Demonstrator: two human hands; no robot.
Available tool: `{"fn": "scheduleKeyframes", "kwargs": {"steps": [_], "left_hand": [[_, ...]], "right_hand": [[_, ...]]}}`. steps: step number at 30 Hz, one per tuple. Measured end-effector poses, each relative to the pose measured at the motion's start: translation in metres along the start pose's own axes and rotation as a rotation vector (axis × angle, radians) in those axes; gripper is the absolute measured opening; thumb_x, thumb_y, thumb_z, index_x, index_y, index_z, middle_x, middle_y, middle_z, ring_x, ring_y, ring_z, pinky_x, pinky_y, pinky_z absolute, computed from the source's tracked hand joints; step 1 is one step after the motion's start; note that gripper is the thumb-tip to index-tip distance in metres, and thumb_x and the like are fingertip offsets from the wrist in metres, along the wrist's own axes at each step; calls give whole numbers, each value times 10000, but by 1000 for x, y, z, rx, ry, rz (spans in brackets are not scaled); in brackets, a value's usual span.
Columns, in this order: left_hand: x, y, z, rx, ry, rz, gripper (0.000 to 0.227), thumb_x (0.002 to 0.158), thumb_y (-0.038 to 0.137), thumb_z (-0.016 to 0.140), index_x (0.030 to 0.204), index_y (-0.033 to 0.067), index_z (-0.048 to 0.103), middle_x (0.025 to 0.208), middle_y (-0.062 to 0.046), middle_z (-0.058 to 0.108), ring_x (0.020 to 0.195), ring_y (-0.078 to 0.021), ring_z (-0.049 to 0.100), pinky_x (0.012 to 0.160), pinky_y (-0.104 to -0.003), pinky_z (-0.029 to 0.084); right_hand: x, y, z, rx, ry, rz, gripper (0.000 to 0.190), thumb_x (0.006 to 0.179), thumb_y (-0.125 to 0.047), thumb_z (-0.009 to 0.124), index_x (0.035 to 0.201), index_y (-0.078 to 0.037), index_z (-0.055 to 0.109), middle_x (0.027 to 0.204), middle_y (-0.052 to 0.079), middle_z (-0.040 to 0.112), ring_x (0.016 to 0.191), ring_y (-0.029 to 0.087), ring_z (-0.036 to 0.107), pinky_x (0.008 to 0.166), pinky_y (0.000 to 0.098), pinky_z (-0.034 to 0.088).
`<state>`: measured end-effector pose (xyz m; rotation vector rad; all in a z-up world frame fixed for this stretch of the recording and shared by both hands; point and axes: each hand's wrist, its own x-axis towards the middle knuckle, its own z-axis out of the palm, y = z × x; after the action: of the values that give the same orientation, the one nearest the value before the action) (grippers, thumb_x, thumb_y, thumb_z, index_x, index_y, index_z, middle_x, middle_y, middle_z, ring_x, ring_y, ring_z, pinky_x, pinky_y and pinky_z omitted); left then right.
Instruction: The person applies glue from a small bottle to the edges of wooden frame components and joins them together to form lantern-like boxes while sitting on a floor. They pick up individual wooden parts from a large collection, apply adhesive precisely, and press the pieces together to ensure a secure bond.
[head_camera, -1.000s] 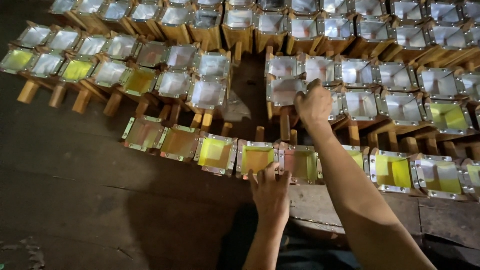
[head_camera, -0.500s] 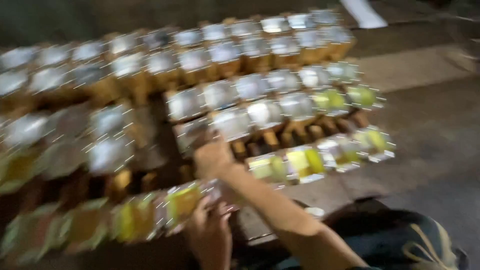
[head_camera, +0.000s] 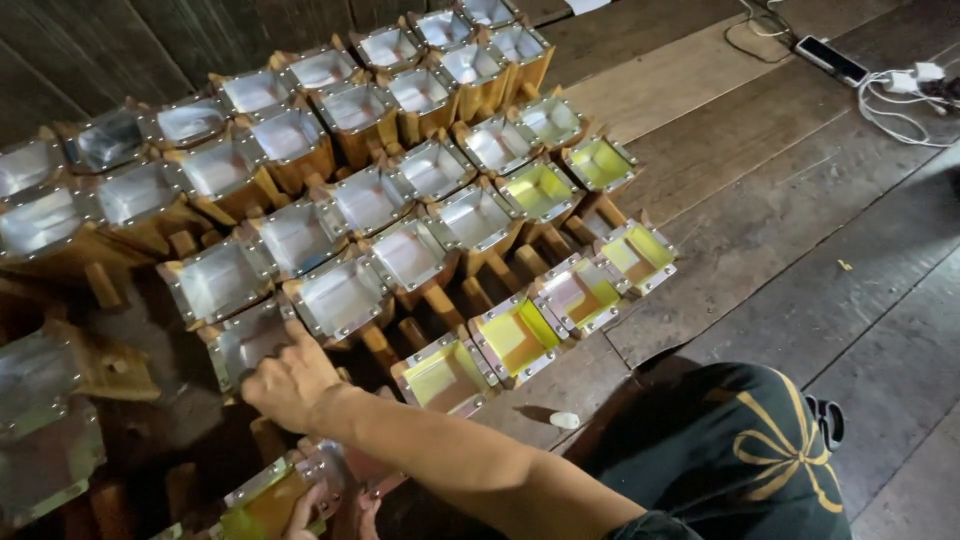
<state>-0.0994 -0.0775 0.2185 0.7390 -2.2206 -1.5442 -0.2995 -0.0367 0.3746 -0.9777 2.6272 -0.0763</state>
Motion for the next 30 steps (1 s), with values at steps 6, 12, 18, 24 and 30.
{"fn": "scheduleKeyframes", "kwargs": {"steps": [6, 12, 18, 24, 30], "left_hand": [[-7, 41, -23, 580, 106, 757, 267, 956, 438, 626, 1027, 228, 775, 1209, -102, 649, 1029, -275, 650, 1041, -524, 463], [-10, 59, -16, 503, 237, 902, 73, 929, 287, 765, 961, 222, 764, 1208, -111, 684, 990, -333, 665, 927, -477, 502], [-21, 79, -29, 418, 170, 886, 144, 993, 192, 643, 964, 143, 775, 1224, -154, 629, 1015, -309, 634, 891, -389, 574], [-29, 92, -26, 554, 186, 822, 266, 787, 260, 820, 1018, 153, 744, 1266, -64, 604, 1089, -319, 615, 1082, -689, 343], [-41, 99, -19, 888, 175, 721, 445, 779, 423, 781, 1200, 302, 701, 1336, 0, 539, 1295, -309, 473, 1084, -847, 166]], "right_hand": [[6, 14, 4, -82, 103, -22, 220, 980, -103, 568, 992, -242, 737, 847, -67, 782, 845, 196, 753, 1253, 560, 203], [25, 25, 38, 37, 84, -13, 263, 917, -83, 593, 1057, -186, 790, 1157, 49, 779, 1059, 246, 739, 917, 451, 554], [-113, 62, 57, 133, 1096, -142, 269, 905, -405, 698, 990, -152, 727, 876, 75, 674, 790, 307, 626, 658, 479, 440], [-335, 131, 117, 315, 805, 135, 390, 789, -171, 790, 1170, -125, 727, 1114, 128, 695, 1064, 436, 667, 898, 478, 540], [-532, 166, 180, 127, 949, 369, 212, 980, -153, 659, 1169, -168, 754, 1308, 36, 720, 1165, 284, 656, 1072, 397, 478]]}}
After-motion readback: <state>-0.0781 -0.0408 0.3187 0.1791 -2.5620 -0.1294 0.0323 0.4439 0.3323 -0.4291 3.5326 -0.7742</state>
